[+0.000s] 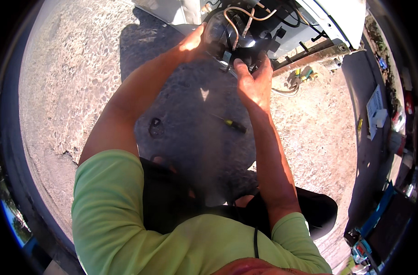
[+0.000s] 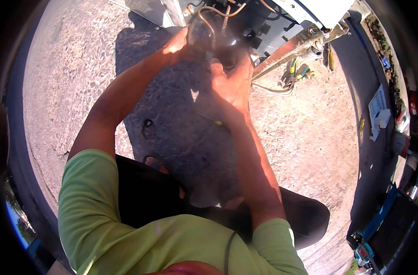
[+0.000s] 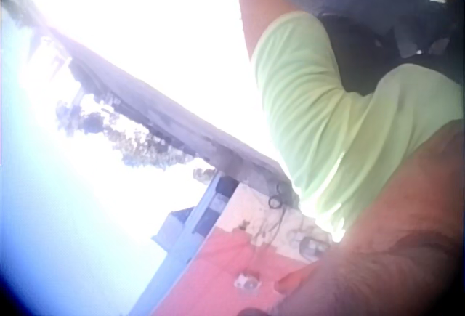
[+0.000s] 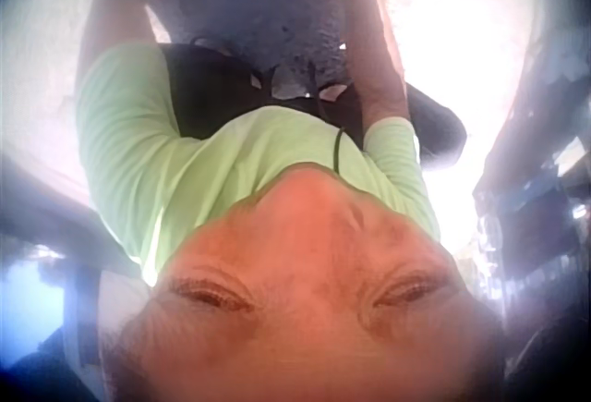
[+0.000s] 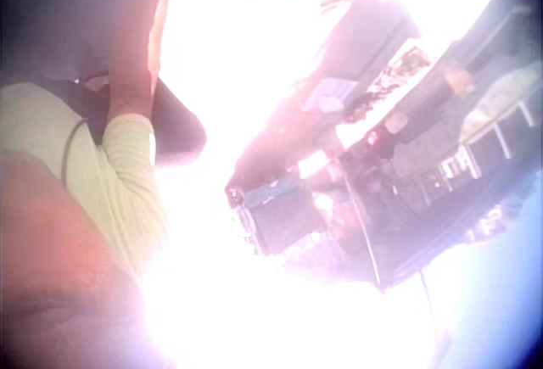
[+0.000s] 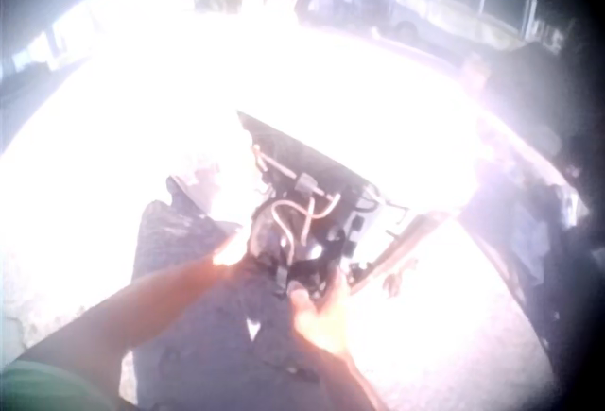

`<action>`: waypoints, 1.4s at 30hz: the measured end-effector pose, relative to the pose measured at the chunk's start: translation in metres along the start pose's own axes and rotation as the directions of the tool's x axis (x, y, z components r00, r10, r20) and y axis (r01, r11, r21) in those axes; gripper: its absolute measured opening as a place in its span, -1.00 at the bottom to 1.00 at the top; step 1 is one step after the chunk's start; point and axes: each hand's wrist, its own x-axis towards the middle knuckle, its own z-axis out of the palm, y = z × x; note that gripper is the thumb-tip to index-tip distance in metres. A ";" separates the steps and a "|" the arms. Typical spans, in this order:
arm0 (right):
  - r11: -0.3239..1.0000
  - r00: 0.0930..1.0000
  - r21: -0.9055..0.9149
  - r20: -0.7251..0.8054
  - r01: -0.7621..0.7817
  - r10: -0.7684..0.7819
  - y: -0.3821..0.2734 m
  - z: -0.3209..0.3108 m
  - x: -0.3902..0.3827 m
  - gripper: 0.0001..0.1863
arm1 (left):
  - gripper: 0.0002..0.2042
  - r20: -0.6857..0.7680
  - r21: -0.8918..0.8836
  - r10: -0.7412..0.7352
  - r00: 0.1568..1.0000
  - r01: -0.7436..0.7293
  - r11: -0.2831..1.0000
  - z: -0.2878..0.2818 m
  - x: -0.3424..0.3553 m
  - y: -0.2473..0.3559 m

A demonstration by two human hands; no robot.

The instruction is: The person uses a screwdriver and pliers to disassemble a white appliance on the ground, eventually pulling out a black internal component by hand.

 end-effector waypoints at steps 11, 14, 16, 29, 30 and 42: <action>0.977 0.980 -0.123 -0.121 -0.172 0.157 0.038 0.011 -0.005 -0.22 | -0.62 0.100 -0.194 0.142 0.985 -0.121 0.974 -0.046 0.063 -0.058; 0.982 0.975 -0.123 -0.188 -0.146 0.121 0.037 0.027 -0.013 -0.25 | -0.63 0.214 0.447 0.437 0.874 -0.485 0.752 -0.071 0.079 -0.061; 0.986 0.973 -0.105 -0.204 -0.127 0.103 0.038 0.036 -0.014 -0.28 | -0.63 0.302 0.672 0.528 0.794 -0.570 0.473 -0.086 0.079 -0.064; 0.637 0.795 0.536 0.113 -0.554 0.596 0.068 0.046 -0.010 -0.34 | -0.52 0.272 -0.648 0.411 0.870 -0.150 0.747 -0.017 0.068 -0.041; 0.604 0.803 0.606 0.099 -0.517 0.588 0.068 0.048 -0.004 -0.27 | -0.52 0.279 -0.637 0.446 0.850 -0.184 0.749 -0.011 0.064 -0.037; 0.692 0.751 0.507 -0.123 -0.514 0.649 0.092 0.065 0.021 -0.09 | -0.56 0.214 -0.611 0.449 0.868 -0.240 0.755 -0.008 0.072 -0.037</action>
